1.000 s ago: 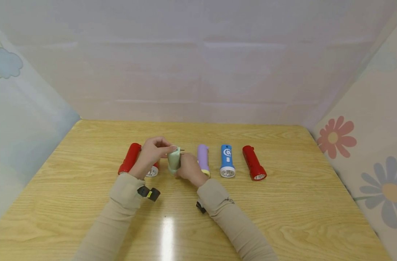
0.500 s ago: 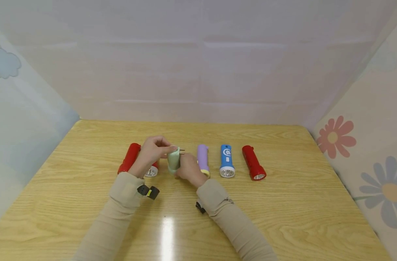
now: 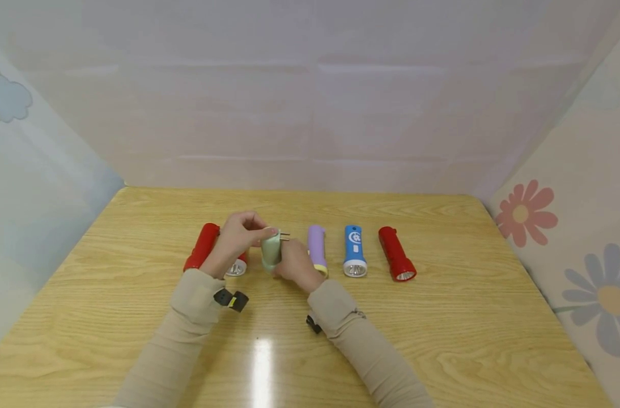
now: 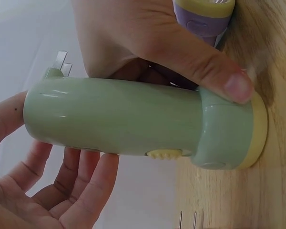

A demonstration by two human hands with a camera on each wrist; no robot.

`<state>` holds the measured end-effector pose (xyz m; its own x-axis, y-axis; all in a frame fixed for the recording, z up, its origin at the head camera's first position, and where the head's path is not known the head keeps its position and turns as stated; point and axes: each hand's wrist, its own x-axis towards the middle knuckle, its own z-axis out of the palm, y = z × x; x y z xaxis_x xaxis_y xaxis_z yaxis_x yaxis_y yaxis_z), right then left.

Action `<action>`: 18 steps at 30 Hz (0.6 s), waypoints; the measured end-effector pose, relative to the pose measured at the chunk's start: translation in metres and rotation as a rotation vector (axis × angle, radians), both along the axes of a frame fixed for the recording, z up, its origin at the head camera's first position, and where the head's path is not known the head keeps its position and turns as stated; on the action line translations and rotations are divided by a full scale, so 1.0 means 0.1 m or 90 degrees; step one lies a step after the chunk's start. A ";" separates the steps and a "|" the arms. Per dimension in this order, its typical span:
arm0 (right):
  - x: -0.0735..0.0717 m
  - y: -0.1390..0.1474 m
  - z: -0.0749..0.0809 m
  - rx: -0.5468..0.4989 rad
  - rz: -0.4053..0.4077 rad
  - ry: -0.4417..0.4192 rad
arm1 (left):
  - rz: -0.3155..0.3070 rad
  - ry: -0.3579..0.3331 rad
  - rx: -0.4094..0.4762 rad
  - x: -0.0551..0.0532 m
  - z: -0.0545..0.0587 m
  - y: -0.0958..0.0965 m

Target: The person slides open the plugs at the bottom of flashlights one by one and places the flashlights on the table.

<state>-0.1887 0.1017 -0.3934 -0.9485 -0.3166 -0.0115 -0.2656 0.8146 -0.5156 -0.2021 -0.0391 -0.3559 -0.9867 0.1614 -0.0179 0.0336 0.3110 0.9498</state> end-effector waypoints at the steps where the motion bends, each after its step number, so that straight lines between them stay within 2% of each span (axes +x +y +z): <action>1: 0.00 0.00 0.00 0.001 0.001 0.000 | -0.002 0.006 -0.003 0.01 0.01 0.00; 5: -0.01 0.00 0.00 0.001 0.004 0.010 | -0.013 0.037 -0.023 0.03 0.01 -0.01; 10: -0.01 0.01 -0.01 -0.005 0.008 0.015 | -0.041 0.062 -0.004 0.04 -0.02 -0.06; 18: 0.01 0.02 -0.02 -0.019 0.005 0.012 | -0.101 0.034 0.054 0.03 -0.07 -0.13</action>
